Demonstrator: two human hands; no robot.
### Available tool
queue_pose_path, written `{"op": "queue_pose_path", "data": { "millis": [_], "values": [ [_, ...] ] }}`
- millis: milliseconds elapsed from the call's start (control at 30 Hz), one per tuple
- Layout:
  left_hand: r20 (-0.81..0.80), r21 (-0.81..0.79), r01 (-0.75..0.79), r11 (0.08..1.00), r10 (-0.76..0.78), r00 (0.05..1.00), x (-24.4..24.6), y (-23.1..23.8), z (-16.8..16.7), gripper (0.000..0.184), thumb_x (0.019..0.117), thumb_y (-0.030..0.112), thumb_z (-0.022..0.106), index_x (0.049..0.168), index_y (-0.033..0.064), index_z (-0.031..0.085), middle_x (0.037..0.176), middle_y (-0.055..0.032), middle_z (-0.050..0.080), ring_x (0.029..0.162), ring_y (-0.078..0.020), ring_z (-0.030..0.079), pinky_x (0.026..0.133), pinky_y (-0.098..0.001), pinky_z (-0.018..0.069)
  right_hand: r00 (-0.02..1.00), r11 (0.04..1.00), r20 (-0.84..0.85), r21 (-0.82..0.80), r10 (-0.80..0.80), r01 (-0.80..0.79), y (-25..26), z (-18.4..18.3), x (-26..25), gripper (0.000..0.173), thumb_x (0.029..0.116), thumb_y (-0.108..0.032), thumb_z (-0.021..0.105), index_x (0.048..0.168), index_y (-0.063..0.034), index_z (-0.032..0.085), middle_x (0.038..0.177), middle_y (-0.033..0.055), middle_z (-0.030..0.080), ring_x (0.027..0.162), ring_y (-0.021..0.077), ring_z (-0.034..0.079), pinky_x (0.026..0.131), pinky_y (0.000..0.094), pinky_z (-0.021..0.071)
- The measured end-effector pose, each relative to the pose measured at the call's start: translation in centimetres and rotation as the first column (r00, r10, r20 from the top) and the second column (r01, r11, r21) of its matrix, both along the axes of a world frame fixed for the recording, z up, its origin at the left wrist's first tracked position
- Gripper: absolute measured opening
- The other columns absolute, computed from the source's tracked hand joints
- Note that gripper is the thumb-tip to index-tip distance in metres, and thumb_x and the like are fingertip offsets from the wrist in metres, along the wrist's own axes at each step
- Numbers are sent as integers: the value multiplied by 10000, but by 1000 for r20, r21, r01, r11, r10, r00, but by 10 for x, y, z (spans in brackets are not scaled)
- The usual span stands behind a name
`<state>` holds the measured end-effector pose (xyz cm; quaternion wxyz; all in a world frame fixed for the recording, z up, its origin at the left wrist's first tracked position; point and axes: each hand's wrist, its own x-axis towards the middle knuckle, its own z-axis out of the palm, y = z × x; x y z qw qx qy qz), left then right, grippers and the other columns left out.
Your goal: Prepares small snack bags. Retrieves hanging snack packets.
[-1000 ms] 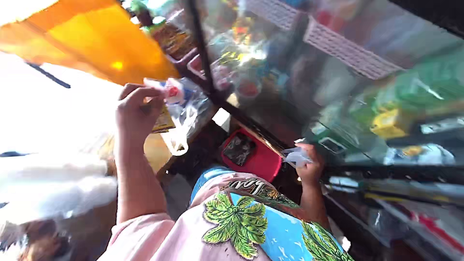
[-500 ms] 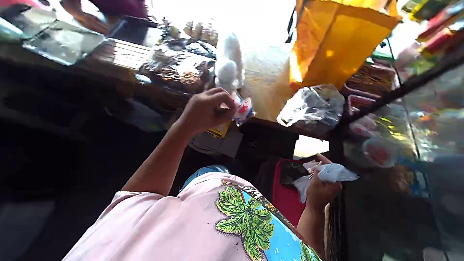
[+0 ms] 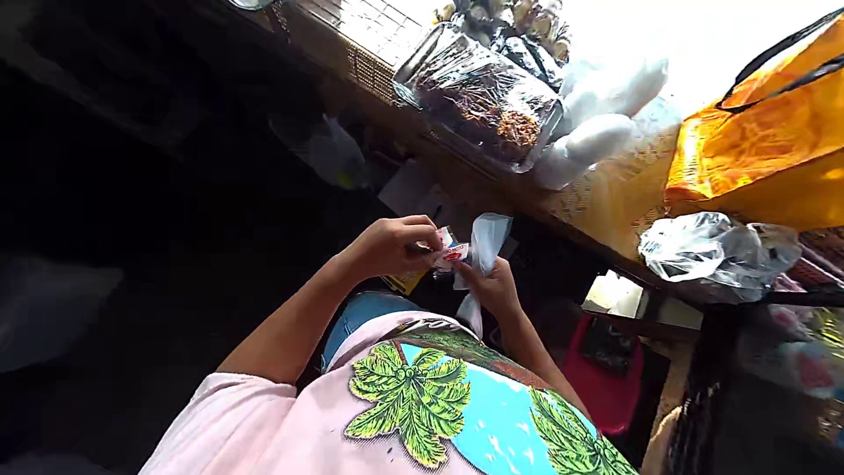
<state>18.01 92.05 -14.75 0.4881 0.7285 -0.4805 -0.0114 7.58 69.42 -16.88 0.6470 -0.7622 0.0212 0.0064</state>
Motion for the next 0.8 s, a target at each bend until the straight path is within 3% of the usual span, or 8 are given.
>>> {"op": "queue_pose_path", "data": {
  "millis": [67, 167, 300, 400, 467, 567, 700, 800],
  "values": [
    [-105, -72, -67, 995, 59, 993, 12, 49, -16, 134, 934, 152, 712, 1011, 49, 749, 1080, -70, 716, 983, -102, 685, 846, -261, 584, 1000, 1000, -8, -8, -21, 21, 44, -4, 22, 145, 936, -163, 735, 1035, -58, 727, 836, -26, 736, 695, 27, 672, 669, 260, 598],
    [-267, -152, -280, 948, 234, 935, 30, 102, -15, 161, 951, 122, 709, 1078, 23, 720, 1157, -73, 710, 1060, -91, 665, 862, -237, 553, 996, 989, -31, 117, -82, 85, 93, -2, 59, 104, 966, -202, 708, 1020, -114, 719, 759, -48, 701, 590, 26, 616, 578, 230, 558],
    [-371, -62, -671, 739, 607, 703, 51, 149, -9, 186, 1024, 177, 622, 1137, 38, 672, 1122, -47, 707, 918, -53, 666, 790, -233, 557, 991, 919, -131, 389, -11, 62, 143, 9, 98, 88, 985, -257, 673, 1015, -182, 707, 719, -67, 675, 567, 20, 594, 569, 219, 548],
    [-305, -21, -791, 612, 749, 588, 67, 161, -10, 246, 1053, 203, 572, 1227, 46, 647, 1159, -74, 694, 832, -74, 625, 702, -241, 504, 974, 916, -141, 386, 175, -109, 180, 12, 123, 159, 976, -198, 684, 1124, -156, 722, 918, -45, 744, 710, 19, 663, 660, 225, 587],
    [-346, -49, -808, 587, 749, 565, 73, 162, -10, 263, 1066, 184, 543, 1279, 48, 616, 1128, -71, 684, 800, -76, 625, 690, -239, 527, 951, 911, -167, 368, 261, -185, 204, 9, 136, 206, 983, -178, 667, 1174, -119, 716, 934, -7, 736, 692, 37, 649, 624, 231, 575],
    [-471, -170, -789, 590, 654, 591, 89, 166, -15, 282, 1100, 148, 436, 1296, 7, 580, 1092, -69, 680, 878, -77, 642, 760, -242, 551, 935, 901, -229, 403, 269, -160, 228, 0, 169, 102, 959, -177, 678, 1020, -96, 685, 727, 6, 679, 561, 68, 606, 543, 256, 546],
    [-586, -236, -733, 638, 509, 631, 113, 188, -28, 520, 1129, 376, 243, 1483, 49, 438, 1459, -84, 547, 1278, -156, 562, 1039, -363, 489, 897, 878, -284, 439, 338, -191, 239, -7, 232, 99, 947, -176, 683, 983, -84, 682, 681, 3, 653, 532, 57, 574, 526, 234, 514],
    [-611, -245, -752, 612, 505, 610, 149, 215, -40, 574, 1112, 460, 263, 1545, 98, 369, 1610, -70, 378, 1344, -178, 533, 1075, -405, 500, 942, 918, -230, 368, 242, -146, 236, -2, 313, 121, 975, -210, 642, 1039, -109, 662, 712, -35, 652, 545, 31, 564, 517, 217, 505]
  ]
}}
